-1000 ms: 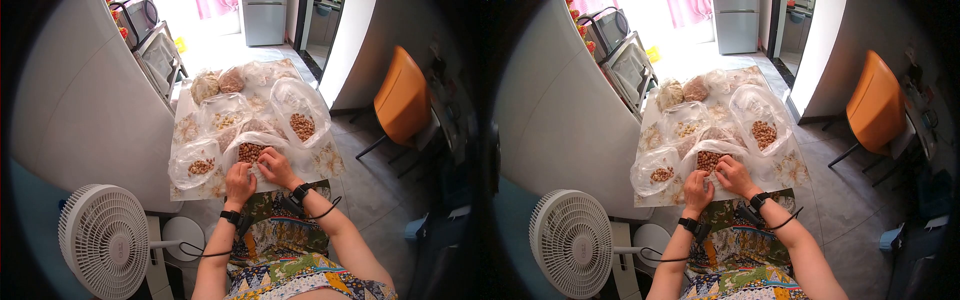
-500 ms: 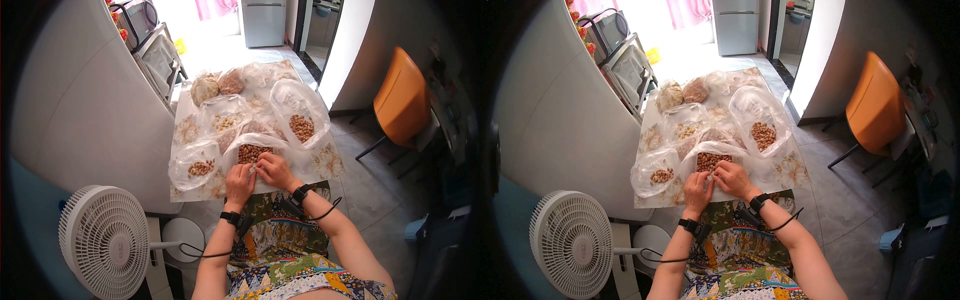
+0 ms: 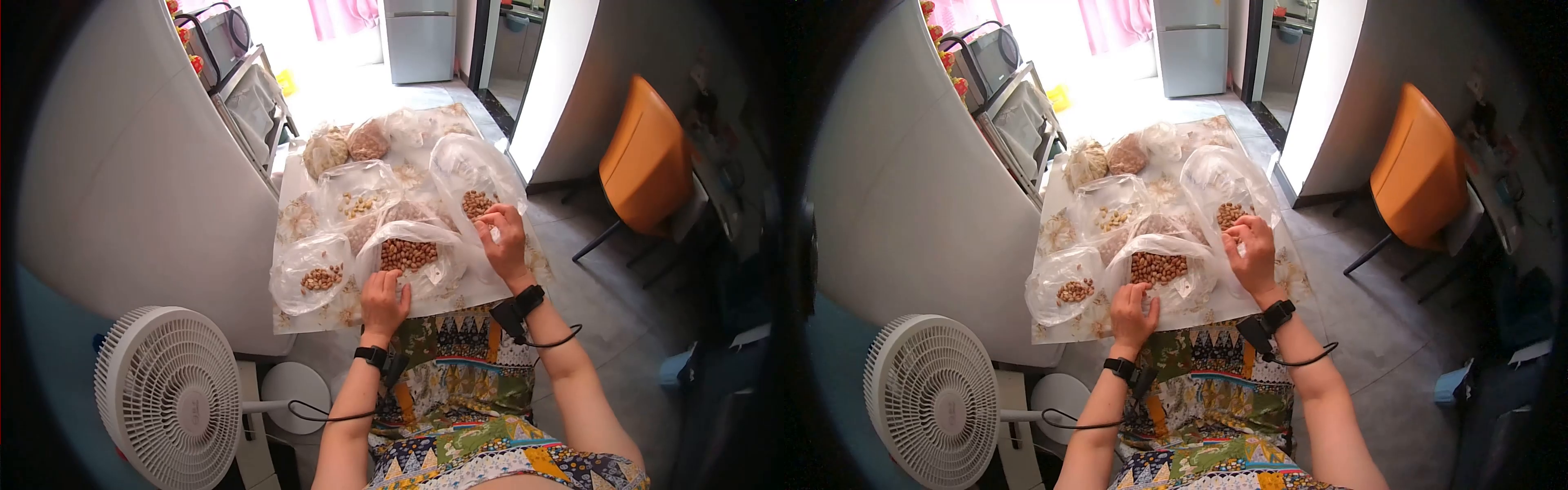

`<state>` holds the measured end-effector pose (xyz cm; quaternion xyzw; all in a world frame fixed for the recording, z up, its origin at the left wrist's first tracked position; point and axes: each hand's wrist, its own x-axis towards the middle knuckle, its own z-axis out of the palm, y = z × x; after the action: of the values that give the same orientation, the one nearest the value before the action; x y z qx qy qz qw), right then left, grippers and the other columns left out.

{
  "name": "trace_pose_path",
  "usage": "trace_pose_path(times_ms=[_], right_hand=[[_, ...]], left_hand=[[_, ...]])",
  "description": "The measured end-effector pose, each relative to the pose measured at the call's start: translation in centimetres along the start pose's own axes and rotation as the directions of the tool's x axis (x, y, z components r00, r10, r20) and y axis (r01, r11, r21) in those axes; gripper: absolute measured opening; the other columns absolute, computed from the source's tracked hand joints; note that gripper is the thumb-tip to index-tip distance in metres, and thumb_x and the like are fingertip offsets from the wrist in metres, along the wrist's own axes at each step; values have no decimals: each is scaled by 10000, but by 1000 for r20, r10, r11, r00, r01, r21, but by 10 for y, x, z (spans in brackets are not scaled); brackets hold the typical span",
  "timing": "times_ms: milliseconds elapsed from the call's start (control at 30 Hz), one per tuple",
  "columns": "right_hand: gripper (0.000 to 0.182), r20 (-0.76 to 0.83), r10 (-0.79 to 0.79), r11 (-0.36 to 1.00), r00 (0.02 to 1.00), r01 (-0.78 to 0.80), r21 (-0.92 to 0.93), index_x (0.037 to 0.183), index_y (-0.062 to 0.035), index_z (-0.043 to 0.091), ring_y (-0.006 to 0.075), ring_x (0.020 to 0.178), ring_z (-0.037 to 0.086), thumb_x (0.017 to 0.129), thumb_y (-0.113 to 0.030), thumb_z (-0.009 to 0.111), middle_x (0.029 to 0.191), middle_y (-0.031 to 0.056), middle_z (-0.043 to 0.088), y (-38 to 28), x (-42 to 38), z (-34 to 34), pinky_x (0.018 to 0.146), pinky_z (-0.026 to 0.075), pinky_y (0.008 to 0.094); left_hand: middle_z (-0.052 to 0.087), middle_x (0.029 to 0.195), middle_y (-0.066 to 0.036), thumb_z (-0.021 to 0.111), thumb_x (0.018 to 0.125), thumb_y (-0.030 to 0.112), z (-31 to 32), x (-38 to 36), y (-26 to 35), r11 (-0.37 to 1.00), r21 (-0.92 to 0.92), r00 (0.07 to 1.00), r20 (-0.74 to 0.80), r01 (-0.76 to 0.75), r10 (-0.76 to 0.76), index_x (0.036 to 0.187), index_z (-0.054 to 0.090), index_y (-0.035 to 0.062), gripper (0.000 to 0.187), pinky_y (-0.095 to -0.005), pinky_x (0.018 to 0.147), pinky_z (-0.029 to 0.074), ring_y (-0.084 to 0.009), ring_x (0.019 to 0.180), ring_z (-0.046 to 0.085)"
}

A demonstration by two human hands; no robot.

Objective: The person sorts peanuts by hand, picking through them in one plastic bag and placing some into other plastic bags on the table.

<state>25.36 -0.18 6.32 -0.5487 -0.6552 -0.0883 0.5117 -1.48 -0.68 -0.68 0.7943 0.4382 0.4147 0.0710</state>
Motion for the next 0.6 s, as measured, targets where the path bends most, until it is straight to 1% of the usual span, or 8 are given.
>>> trace_pose_path(times_ms=[100, 200, 333, 433, 533, 567, 600], right_hand=[[99, -15, 118, 992, 993, -117, 56, 898, -37, 679, 301, 968, 622, 890, -124, 726, 1023, 117, 618, 12, -6, -6, 862, 501, 404], [97, -24, 152, 982, 988, -149, 117, 897, -36, 678, 295, 983, 626, 892, -119, 728, 1024, 117, 619, -3, -10, -11, 874, 503, 398], [107, 7, 219, 948, 976, -214, 237, 910, -38, 666, 301, 990, 624, 879, -112, 737, 1022, 115, 614, -13, -15, -8, 875, 504, 393], [117, -38, 130, 988, 991, -126, 87, 905, -57, 665, 292, 992, 615, 858, -127, 745, 1019, 101, 612, 0, -14, -7, 878, 480, 408], [124, -3, 57, 986, 998, -57, -158, 887, -82, 667, 280, 1007, 601, 832, -151, 755, 1023, 80, 614, 17, -10, -10, 890, 442, 418], [129, 33, 81, 981, 996, -74, -180, 880, -98, 670, 271, 1026, 593, 821, -170, 759, 1031, 65, 620, 23, -11, -9, 896, 414, 421], [128, 54, 85, 977, 995, -73, -199, 881, -98, 671, 271, 1030, 592, 819, -167, 759, 1035, 65, 621, 28, -12, -8, 901, 414, 421]], left_hand=[[627, 940, -112, 743, 814, 108, -1, 1, 0, 1000, 3, 1000, -8, -2, 2, 1038, 631, 59, 255, -428, 793, 518, -326, 900, 618], [634, 941, -110, 743, 811, 106, -2, 1, 2, 1000, -4, 1000, -3, 2, -2, 1027, 636, 59, 246, -425, 797, 520, -324, 909, 622], [637, 941, -107, 743, 809, 103, -1, 0, 0, 1000, 0, 1000, 7, 5, -5, 1022, 637, 60, 242, -426, 800, 519, -324, 913, 623], [637, 939, -107, 744, 807, 104, -2, 1, 1, 1000, 2, 1000, -1, -4, 4, 1018, 639, 63, 240, -430, 798, 519, -323, 911, 622], [636, 937, -106, 745, 807, 104, -2, 1, 0, 1000, -9, 1000, -11, -9, 8, 1015, 640, 66, 236, -431, 800, 519, -322, 908, 622], [635, 935, -106, 744, 807, 104, -2, 0, 0, 1000, -11, 1000, -11, -8, 8, 1015, 640, 66, 236, -431, 799, 519, -322, 908, 621], [634, 932, -107, 744, 807, 105, -2, 0, 1, 1000, -12, 1000, -11, -7, 7, 1014, 640, 65, 235, -431, 799, 518, -322, 908, 621]])
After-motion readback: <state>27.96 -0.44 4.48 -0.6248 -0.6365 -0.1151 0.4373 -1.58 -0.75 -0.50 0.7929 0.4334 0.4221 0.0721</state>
